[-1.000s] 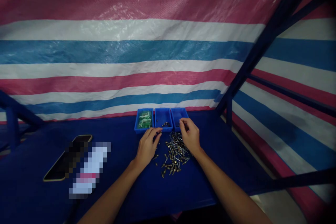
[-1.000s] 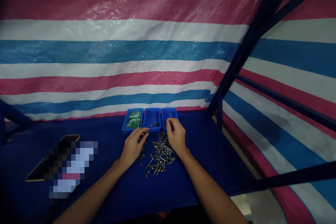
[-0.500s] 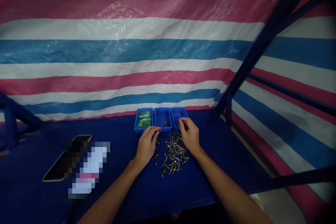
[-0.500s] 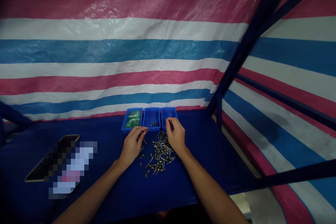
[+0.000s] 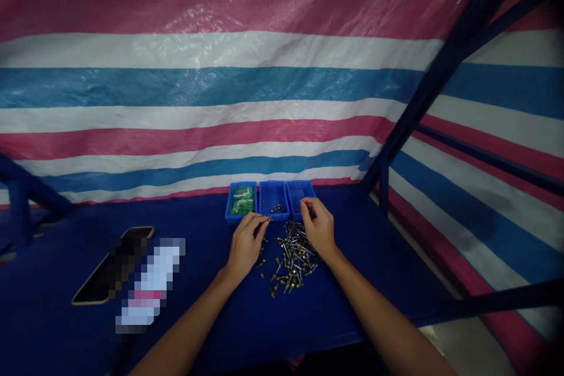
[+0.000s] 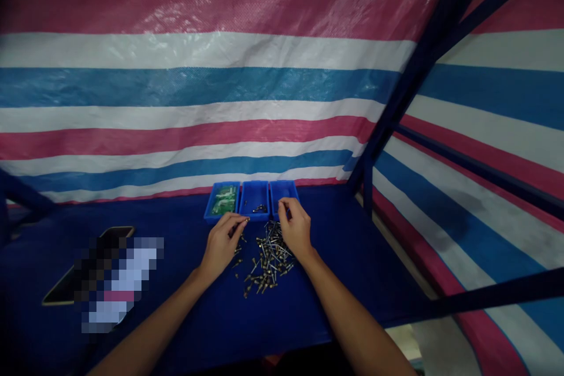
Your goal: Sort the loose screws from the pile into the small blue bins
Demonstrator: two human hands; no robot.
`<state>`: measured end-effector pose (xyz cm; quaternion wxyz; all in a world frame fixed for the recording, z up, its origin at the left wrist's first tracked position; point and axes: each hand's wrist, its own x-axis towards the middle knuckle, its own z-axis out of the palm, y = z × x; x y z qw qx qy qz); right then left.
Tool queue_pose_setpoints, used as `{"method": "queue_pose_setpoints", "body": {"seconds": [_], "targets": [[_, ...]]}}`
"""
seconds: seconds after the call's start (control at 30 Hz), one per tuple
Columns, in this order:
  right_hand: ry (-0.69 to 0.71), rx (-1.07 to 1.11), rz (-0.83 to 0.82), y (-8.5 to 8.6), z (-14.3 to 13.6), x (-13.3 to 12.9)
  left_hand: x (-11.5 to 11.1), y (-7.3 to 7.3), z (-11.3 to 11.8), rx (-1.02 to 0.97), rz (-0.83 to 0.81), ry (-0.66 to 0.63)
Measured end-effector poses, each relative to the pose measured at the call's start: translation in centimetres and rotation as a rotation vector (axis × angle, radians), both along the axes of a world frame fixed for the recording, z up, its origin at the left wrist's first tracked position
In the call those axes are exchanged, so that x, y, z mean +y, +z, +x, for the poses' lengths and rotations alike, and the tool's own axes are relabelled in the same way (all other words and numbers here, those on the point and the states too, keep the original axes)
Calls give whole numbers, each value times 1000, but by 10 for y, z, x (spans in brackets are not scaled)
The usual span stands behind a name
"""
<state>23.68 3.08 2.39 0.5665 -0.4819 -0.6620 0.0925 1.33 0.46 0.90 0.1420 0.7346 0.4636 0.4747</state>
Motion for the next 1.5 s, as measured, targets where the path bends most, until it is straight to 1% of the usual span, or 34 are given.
{"method": "queue_pose_setpoints", "body": {"seconds": [0.13,0.3,0.5,0.6,0.83,1.07,1.23,1.37,1.5], "targets": [[-1,-2,-7,0,0,0,0,0,0,-22,-8,0],[2,-6,0,1,0,-1,0,2,0,-61,-28,-37],[-1,-8,-2,2,0,-1,5,-3,1,-231,-94,-41],[-3,-2,-8,2,0,-1,6,-3,1,-277,-140,-61],[-3,-9,-5,1,-1,-1,3,4,0,-297,-225,-91],[2,-8,-14,2,-1,-1,3,1,2,-345,-297,-120],[9,-7,-14,2,-1,-1,2,2,3,-368,-316,-134],[4,-9,-10,2,-2,-1,3,-1,5,-343,-291,-106],[0,-14,-23,3,-1,-2,5,-7,3,-330,-279,-3]]}}
